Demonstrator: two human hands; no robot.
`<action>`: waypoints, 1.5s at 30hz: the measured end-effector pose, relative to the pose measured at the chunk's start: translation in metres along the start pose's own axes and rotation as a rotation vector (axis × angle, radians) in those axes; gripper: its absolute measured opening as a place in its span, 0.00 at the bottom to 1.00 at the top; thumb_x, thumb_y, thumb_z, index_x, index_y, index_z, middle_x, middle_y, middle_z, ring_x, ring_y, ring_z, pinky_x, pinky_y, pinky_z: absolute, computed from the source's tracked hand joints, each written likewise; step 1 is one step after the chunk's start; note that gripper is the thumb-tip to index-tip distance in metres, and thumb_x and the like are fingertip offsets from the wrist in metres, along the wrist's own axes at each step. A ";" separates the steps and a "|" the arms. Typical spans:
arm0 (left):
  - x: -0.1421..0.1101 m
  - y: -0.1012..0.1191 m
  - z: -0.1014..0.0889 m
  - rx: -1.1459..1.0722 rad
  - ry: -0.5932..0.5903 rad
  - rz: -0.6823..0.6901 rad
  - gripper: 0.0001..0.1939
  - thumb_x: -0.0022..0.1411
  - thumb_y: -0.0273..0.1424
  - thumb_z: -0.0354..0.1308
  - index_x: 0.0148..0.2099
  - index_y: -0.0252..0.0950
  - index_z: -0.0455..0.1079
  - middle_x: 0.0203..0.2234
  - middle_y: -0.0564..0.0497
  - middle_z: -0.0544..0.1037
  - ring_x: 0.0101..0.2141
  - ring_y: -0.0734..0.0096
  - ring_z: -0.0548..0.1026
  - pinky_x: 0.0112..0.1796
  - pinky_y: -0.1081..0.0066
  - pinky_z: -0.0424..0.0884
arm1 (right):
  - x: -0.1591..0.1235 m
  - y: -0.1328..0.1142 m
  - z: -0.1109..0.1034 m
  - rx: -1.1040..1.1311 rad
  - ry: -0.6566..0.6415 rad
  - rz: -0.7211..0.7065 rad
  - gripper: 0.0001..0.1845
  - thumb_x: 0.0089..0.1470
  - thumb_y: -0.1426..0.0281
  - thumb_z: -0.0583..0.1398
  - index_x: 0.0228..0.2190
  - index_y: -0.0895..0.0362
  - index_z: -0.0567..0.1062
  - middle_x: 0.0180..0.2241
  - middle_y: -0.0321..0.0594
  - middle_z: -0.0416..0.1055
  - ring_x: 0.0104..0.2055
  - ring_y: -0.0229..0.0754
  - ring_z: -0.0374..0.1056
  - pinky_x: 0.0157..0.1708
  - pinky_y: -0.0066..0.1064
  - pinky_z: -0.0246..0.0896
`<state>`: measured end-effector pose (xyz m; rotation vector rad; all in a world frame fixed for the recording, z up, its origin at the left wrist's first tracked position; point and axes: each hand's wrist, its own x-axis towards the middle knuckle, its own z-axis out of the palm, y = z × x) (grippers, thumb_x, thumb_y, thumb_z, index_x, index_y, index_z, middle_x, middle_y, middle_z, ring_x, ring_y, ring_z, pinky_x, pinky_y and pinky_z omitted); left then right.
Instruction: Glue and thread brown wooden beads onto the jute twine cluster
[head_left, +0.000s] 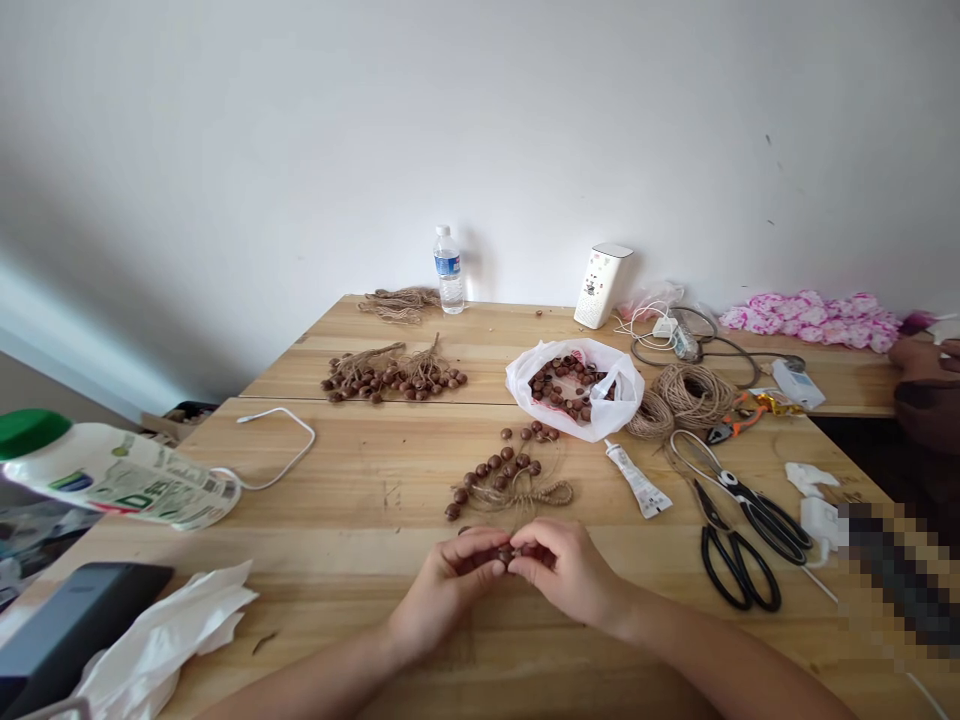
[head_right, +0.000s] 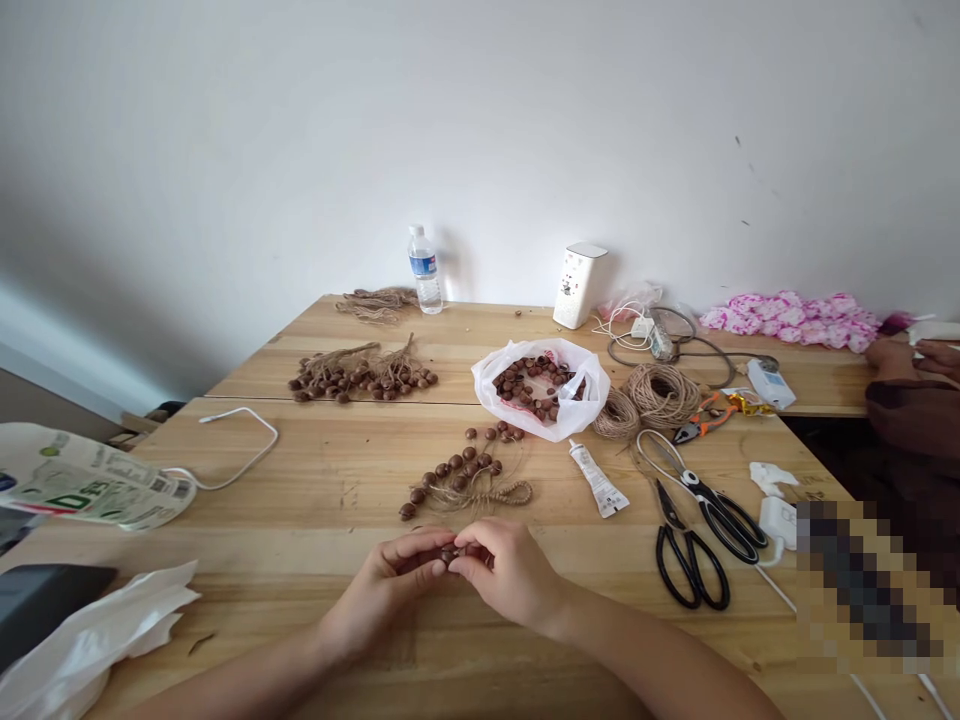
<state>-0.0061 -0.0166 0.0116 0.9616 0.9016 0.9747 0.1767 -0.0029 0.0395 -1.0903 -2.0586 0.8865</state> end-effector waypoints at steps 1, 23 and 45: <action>0.000 0.000 0.001 -0.030 0.001 -0.024 0.12 0.48 0.32 0.67 0.39 0.39 0.78 0.38 0.48 0.79 0.39 0.61 0.75 0.44 0.64 0.70 | 0.000 0.000 0.000 -0.007 -0.005 -0.007 0.03 0.51 0.72 0.62 0.31 0.58 0.74 0.26 0.38 0.73 0.26 0.36 0.66 0.26 0.25 0.60; 0.001 0.000 0.001 -0.451 -0.113 -0.209 0.12 0.49 0.28 0.67 0.38 0.32 0.77 0.29 0.46 0.81 0.31 0.68 0.77 0.37 0.67 0.70 | -0.002 0.005 -0.004 -0.058 -0.030 -0.181 0.09 0.59 0.74 0.54 0.34 0.57 0.75 0.31 0.41 0.71 0.32 0.38 0.68 0.33 0.28 0.64; 0.006 0.002 -0.003 -0.573 -0.126 -0.375 0.06 0.54 0.24 0.60 0.32 0.25 0.77 0.25 0.45 0.77 0.26 0.73 0.73 0.29 0.73 0.66 | -0.001 0.007 0.000 -0.135 0.001 -0.087 0.07 0.56 0.75 0.54 0.35 0.58 0.72 0.29 0.40 0.72 0.30 0.38 0.67 0.30 0.27 0.61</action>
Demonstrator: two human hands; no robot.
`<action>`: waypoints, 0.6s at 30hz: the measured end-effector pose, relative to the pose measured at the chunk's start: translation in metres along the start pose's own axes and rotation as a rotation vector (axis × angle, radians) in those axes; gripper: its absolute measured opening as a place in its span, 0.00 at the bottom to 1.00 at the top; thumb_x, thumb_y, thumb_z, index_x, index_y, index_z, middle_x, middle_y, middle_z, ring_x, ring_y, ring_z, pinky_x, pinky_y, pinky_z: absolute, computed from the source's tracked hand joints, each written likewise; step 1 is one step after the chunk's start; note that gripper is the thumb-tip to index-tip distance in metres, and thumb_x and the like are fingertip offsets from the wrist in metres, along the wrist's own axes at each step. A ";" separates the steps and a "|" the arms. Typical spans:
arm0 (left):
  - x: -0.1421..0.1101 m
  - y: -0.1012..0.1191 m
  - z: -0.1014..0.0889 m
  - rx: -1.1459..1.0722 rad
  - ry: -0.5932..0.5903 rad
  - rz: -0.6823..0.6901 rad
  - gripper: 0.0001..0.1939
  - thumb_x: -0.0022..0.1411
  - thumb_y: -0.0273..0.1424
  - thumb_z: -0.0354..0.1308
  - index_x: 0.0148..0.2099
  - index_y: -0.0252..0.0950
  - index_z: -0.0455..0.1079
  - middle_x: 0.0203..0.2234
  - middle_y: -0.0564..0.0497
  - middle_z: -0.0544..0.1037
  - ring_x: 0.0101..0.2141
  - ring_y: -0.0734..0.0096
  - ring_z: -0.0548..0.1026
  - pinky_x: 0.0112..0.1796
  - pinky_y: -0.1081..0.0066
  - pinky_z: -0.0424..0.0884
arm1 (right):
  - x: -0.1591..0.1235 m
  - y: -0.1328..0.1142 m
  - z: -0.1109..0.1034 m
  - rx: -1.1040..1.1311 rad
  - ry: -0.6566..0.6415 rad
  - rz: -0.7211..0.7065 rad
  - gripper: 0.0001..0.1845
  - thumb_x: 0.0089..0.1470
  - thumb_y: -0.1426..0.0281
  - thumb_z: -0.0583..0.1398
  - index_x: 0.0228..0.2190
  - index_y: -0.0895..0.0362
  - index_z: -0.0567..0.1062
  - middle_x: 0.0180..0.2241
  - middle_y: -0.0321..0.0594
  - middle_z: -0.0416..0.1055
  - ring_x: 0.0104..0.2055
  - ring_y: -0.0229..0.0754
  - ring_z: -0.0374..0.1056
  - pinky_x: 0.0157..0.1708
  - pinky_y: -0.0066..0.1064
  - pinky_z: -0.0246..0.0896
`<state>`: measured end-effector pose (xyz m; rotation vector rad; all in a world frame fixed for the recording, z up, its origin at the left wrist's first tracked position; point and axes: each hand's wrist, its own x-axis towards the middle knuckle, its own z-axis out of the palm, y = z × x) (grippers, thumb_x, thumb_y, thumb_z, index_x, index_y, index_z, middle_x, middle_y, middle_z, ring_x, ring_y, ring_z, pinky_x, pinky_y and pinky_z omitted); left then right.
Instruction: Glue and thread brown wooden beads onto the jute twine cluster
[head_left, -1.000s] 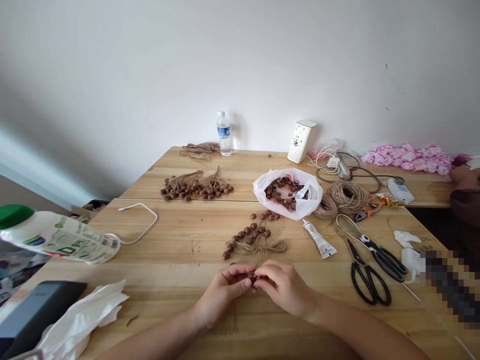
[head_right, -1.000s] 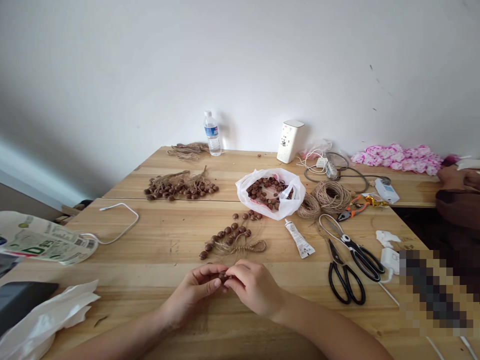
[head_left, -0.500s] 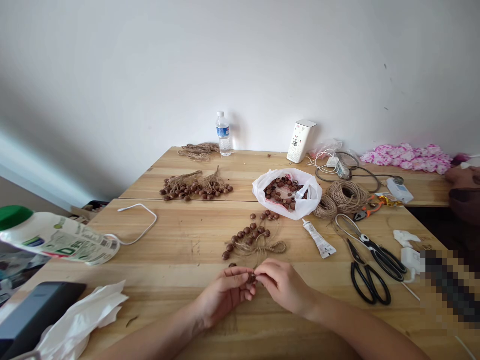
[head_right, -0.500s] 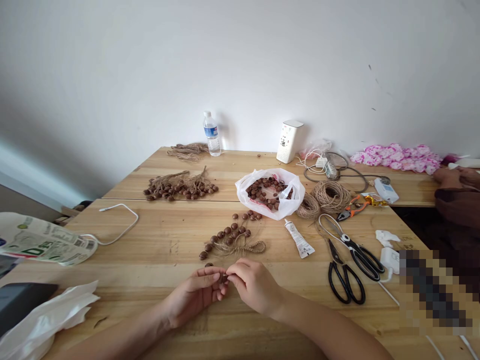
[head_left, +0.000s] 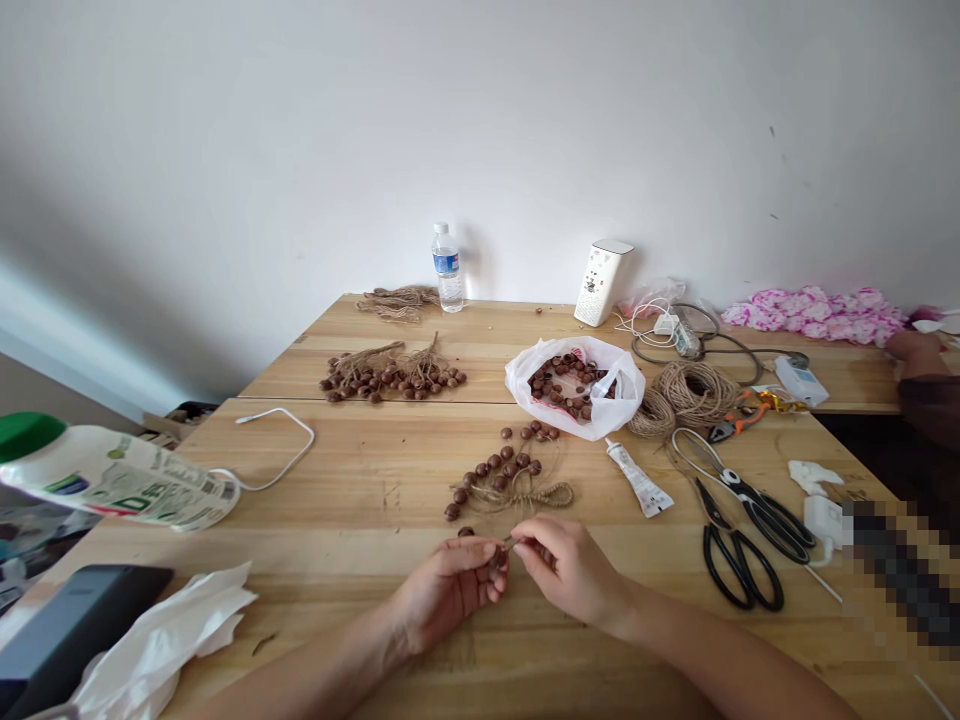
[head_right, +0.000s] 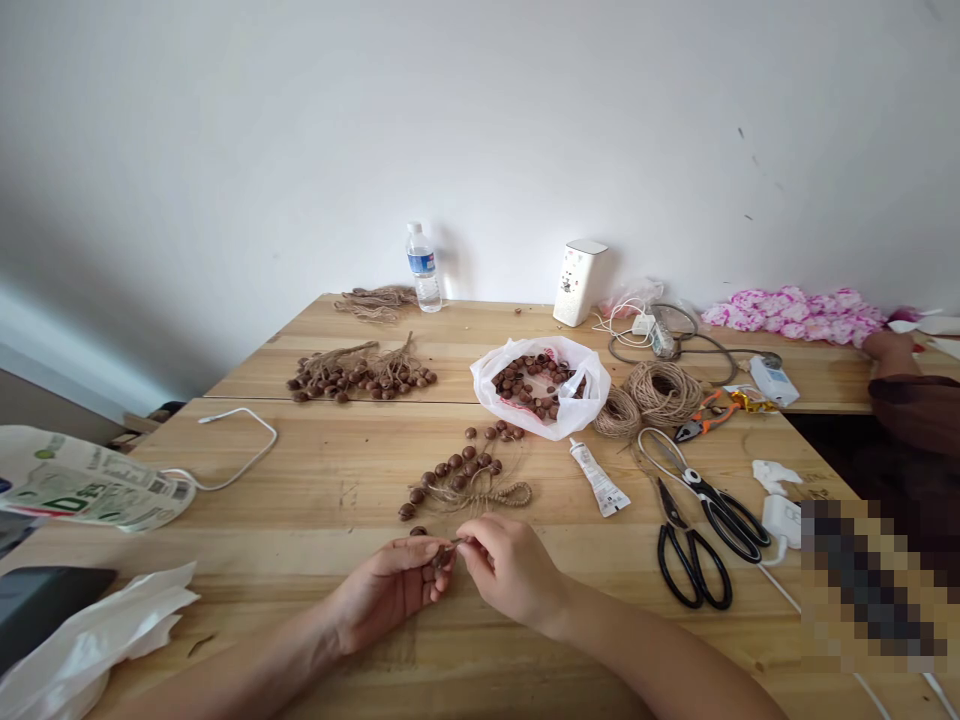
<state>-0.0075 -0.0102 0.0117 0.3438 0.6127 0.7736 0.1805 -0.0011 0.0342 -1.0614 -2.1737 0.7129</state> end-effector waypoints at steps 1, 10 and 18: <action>0.000 0.000 0.000 0.001 0.002 0.001 0.06 0.54 0.24 0.60 0.32 0.25 0.77 0.26 0.45 0.77 0.26 0.72 0.73 0.29 0.73 0.66 | 0.001 0.000 0.000 -0.004 0.010 0.003 0.07 0.56 0.75 0.54 0.35 0.58 0.72 0.29 0.40 0.71 0.29 0.38 0.67 0.30 0.27 0.60; 0.002 -0.001 -0.001 0.044 0.044 0.024 0.07 0.51 0.26 0.64 0.33 0.27 0.78 0.25 0.45 0.78 0.26 0.71 0.74 0.29 0.72 0.67 | 0.004 0.004 -0.002 0.041 0.068 0.041 0.07 0.56 0.74 0.54 0.34 0.57 0.72 0.29 0.40 0.72 0.28 0.37 0.66 0.26 0.25 0.60; -0.003 -0.001 -0.005 0.560 0.037 0.325 0.09 0.52 0.30 0.65 0.38 0.36 0.78 0.29 0.50 0.78 0.31 0.70 0.75 0.38 0.70 0.69 | 0.008 0.017 -0.007 0.226 0.227 0.257 0.11 0.58 0.67 0.52 0.39 0.59 0.70 0.24 0.38 0.69 0.20 0.35 0.65 0.19 0.24 0.61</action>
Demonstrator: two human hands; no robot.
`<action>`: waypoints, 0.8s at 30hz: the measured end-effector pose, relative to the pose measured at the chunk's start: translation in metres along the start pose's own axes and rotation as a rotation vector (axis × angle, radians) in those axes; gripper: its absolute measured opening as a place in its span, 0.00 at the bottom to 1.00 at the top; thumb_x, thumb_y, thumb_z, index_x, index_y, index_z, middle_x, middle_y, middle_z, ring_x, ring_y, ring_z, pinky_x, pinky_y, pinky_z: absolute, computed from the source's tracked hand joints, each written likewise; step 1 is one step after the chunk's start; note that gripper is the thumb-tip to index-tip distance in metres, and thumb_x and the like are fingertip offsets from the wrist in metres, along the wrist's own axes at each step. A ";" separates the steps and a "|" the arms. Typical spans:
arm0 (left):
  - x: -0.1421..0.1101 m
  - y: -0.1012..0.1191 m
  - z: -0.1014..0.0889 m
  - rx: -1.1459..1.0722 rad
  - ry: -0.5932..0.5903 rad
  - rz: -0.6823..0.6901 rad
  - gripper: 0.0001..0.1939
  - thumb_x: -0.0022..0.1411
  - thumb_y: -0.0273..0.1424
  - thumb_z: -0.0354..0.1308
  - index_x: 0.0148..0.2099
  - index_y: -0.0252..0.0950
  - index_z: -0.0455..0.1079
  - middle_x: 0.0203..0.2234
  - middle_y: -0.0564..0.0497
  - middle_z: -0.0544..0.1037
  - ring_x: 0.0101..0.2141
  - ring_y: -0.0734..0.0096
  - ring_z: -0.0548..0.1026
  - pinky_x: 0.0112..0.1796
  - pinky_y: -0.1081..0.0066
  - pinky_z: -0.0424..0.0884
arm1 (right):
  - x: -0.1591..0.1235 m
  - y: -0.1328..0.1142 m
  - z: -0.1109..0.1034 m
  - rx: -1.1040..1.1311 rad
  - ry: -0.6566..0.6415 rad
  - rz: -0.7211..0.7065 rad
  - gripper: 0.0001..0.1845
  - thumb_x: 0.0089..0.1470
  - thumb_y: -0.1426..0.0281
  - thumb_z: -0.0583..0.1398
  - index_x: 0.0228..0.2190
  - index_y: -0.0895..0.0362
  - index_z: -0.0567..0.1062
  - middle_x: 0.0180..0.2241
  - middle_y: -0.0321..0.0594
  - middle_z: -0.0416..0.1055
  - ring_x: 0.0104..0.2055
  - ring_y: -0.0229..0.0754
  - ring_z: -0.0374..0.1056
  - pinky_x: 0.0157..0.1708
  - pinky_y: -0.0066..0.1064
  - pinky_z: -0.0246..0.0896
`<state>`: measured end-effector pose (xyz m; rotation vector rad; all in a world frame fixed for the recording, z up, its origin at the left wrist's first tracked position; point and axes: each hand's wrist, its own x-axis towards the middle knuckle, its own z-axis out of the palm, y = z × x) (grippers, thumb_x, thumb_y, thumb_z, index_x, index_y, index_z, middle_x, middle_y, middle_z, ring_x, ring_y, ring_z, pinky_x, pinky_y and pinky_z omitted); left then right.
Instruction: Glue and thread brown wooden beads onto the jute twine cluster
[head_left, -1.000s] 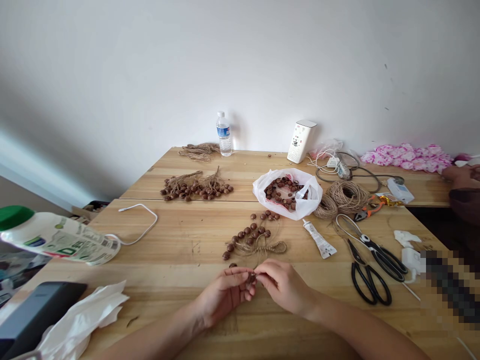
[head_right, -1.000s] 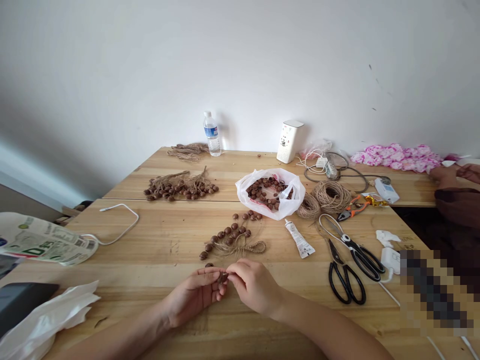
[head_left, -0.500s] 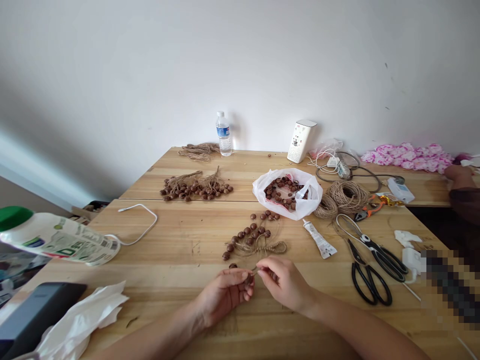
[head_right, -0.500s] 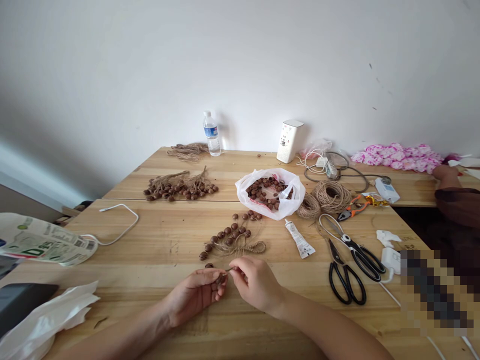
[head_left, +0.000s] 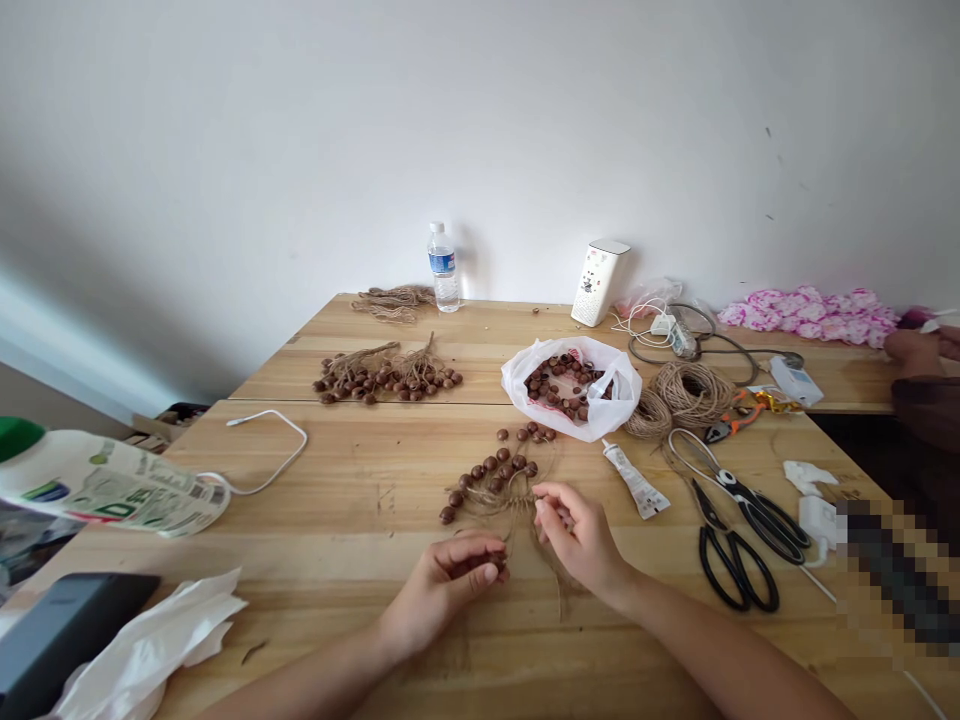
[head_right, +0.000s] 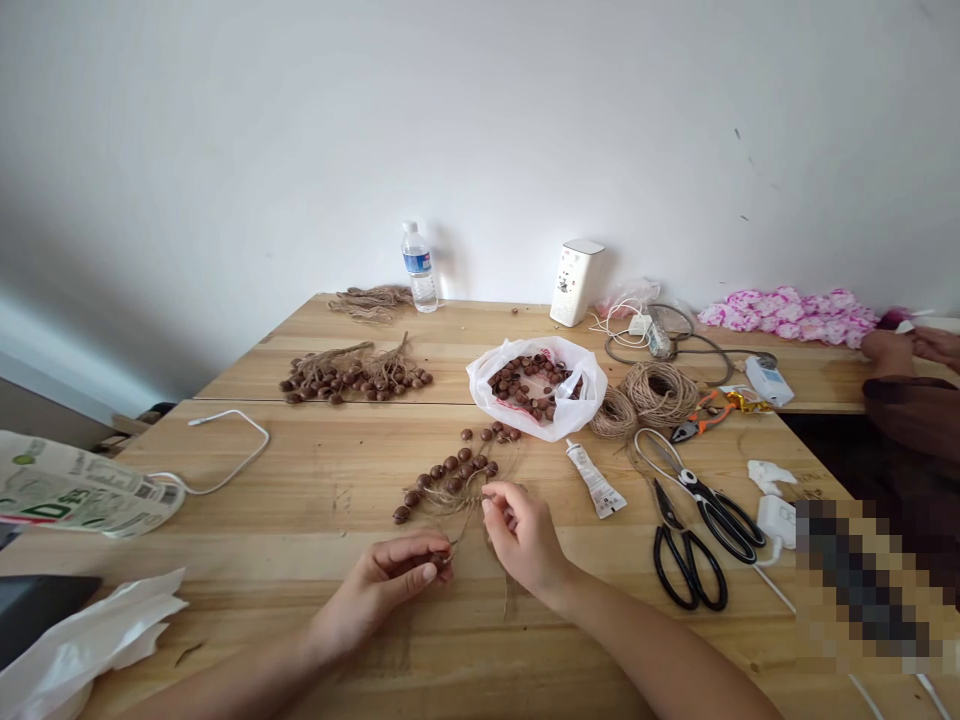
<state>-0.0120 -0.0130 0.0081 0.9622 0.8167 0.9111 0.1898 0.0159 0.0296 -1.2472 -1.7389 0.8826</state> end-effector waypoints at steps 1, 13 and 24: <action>0.000 0.000 -0.001 0.066 0.011 0.035 0.09 0.52 0.30 0.65 0.39 0.37 0.78 0.32 0.49 0.77 0.33 0.69 0.75 0.39 0.69 0.70 | 0.001 0.002 -0.001 0.010 0.014 0.019 0.11 0.58 0.67 0.52 0.38 0.59 0.70 0.24 0.38 0.69 0.20 0.35 0.65 0.19 0.24 0.61; 0.003 -0.009 -0.012 0.361 0.050 0.242 0.10 0.54 0.31 0.63 0.41 0.41 0.78 0.40 0.44 0.77 0.41 0.62 0.75 0.43 0.64 0.73 | 0.020 0.031 -0.009 -0.173 0.234 -0.042 0.12 0.57 0.66 0.53 0.31 0.59 0.74 0.24 0.40 0.72 0.24 0.39 0.66 0.24 0.27 0.61; 0.003 -0.002 -0.009 0.321 -0.045 0.340 0.15 0.55 0.25 0.61 0.44 0.47 0.77 0.38 0.47 0.77 0.39 0.66 0.76 0.41 0.68 0.74 | 0.028 0.044 -0.018 -0.192 0.334 -0.017 0.13 0.59 0.65 0.52 0.32 0.59 0.73 0.31 0.44 0.75 0.33 0.44 0.70 0.33 0.31 0.64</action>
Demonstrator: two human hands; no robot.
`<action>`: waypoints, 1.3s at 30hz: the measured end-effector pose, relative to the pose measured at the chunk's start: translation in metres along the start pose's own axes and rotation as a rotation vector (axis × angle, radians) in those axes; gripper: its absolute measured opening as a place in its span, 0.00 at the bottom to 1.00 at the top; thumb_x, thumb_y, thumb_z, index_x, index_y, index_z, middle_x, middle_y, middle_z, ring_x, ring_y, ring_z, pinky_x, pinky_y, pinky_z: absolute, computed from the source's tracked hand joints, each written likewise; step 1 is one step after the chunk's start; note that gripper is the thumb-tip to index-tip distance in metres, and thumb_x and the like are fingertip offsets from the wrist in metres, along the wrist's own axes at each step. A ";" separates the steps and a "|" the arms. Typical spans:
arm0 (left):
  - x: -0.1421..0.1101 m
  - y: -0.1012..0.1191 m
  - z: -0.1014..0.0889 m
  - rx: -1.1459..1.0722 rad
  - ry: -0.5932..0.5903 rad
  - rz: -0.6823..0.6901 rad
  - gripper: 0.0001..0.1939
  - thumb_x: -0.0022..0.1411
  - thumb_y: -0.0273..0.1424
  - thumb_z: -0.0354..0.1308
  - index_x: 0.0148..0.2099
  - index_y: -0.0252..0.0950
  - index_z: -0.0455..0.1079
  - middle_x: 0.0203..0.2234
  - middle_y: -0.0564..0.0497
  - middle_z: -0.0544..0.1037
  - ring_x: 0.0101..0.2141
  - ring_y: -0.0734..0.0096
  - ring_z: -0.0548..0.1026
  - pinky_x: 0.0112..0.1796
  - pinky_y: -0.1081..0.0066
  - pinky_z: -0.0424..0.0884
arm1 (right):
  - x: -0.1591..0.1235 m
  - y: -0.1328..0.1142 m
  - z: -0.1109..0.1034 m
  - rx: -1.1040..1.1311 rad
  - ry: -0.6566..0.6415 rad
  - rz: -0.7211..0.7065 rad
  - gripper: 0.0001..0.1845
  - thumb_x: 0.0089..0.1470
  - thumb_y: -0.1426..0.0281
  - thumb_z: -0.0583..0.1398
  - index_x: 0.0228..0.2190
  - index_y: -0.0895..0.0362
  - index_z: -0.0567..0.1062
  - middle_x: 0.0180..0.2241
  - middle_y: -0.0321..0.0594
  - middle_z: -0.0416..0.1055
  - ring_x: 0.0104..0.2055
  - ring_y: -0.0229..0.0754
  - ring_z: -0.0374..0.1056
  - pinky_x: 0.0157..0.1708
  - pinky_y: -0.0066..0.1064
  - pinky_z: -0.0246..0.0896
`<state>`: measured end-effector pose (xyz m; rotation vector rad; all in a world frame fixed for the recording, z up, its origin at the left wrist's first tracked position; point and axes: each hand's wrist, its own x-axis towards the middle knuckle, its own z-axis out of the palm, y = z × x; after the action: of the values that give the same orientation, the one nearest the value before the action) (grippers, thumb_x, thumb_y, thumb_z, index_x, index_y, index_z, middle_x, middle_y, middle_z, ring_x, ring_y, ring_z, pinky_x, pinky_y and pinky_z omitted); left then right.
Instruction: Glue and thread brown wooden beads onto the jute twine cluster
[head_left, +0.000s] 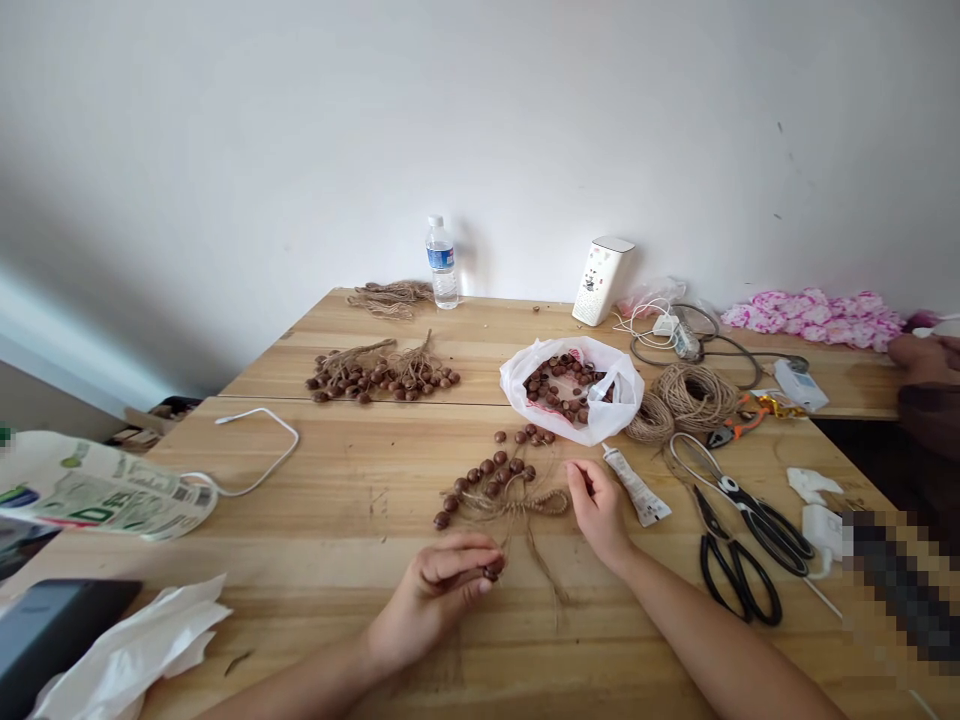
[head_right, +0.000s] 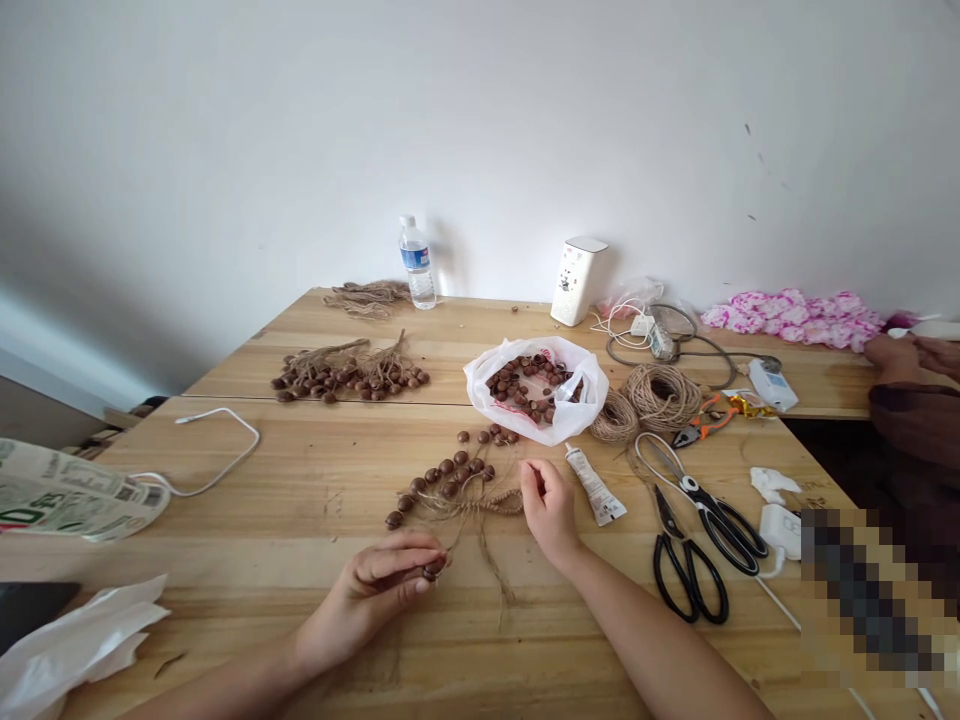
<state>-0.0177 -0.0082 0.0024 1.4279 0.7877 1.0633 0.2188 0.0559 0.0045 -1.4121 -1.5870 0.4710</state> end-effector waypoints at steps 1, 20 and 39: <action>0.000 0.000 0.000 -0.015 -0.005 -0.003 0.15 0.55 0.24 0.61 0.44 0.47 0.77 0.39 0.47 0.77 0.39 0.66 0.76 0.41 0.68 0.74 | 0.000 0.000 0.000 0.002 -0.004 -0.004 0.13 0.59 0.65 0.52 0.32 0.59 0.73 0.31 0.44 0.75 0.33 0.44 0.70 0.33 0.31 0.64; 0.001 0.000 -0.003 -0.161 0.111 -0.209 0.10 0.49 0.30 0.67 0.37 0.41 0.79 0.38 0.47 0.75 0.35 0.68 0.75 0.38 0.68 0.73 | -0.001 0.002 0.003 0.023 -0.050 0.007 0.13 0.59 0.65 0.52 0.32 0.58 0.73 0.31 0.44 0.74 0.34 0.44 0.70 0.33 0.31 0.64; 0.002 0.011 0.006 0.390 -0.185 -0.154 0.08 0.58 0.31 0.56 0.35 0.34 0.75 0.31 0.46 0.74 0.30 0.69 0.71 0.30 0.74 0.67 | 0.000 0.004 0.002 0.039 -0.079 -0.007 0.14 0.60 0.65 0.51 0.33 0.58 0.74 0.29 0.41 0.73 0.29 0.41 0.67 0.28 0.28 0.62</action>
<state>-0.0126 -0.0102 0.0139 1.7328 0.9876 0.6707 0.2198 0.0572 0.0002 -1.3727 -1.6365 0.5574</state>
